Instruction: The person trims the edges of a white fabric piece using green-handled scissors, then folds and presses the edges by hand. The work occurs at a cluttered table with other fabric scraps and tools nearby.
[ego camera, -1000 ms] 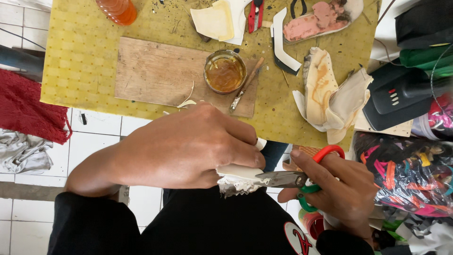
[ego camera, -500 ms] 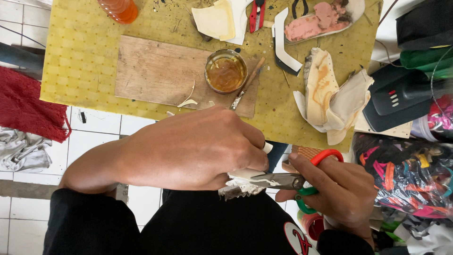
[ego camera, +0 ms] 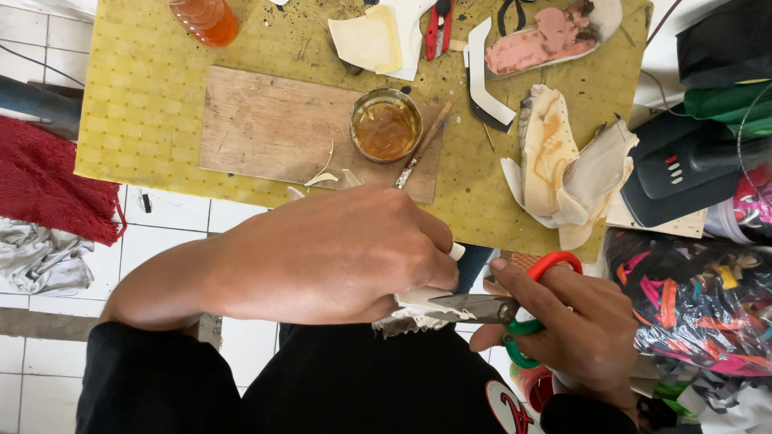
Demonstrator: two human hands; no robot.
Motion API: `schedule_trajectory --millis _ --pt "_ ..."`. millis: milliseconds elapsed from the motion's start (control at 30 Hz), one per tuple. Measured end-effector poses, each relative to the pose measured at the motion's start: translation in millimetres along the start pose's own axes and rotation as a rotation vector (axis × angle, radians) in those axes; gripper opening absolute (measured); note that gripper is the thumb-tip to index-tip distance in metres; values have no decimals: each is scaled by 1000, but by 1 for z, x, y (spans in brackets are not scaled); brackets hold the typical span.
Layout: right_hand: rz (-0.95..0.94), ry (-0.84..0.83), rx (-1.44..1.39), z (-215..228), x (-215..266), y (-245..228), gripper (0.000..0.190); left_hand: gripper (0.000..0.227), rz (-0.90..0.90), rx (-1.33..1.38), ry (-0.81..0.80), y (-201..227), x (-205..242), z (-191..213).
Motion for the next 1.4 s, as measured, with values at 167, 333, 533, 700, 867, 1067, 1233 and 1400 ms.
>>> schedule_trajectory --millis 167,333,533,700,867,1067,1233,1400 --pt "-4 16 8 0 2 -1 60 13 19 3 -68 2 -4 -4" --pt "14 45 1 5 -3 -5 54 14 45 0 -99 4 -5 -3" --pt "-41 19 -7 8 -3 -7 52 16 -9 49 -29 2 -5 -2" --pt "-71 -27 -2 5 10 3 63 16 -18 79 -2 4 -4 -2" --pt "-110 -11 -30 3 7 -1 58 13 64 24 -125 4 -6 -8" --pt "-31 24 51 2 7 -2 57 17 37 44 -96 6 -8 -8" --pt "16 49 1 6 -3 -8 54 15 8 54 -71 6 -8 -7" --pt "17 -6 -41 6 -3 -6 55 14 -21 65 -29 4 -8 -7"
Point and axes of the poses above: each hand's wrist, its own x-axis away from the middle knuckle, its own z-axis out of the back of the hand, y = z × x, the point moved 5 cm from there along -x, towards the middle knuckle, and after that the axes turned 5 degrees about -z, right-handed, at the moved point
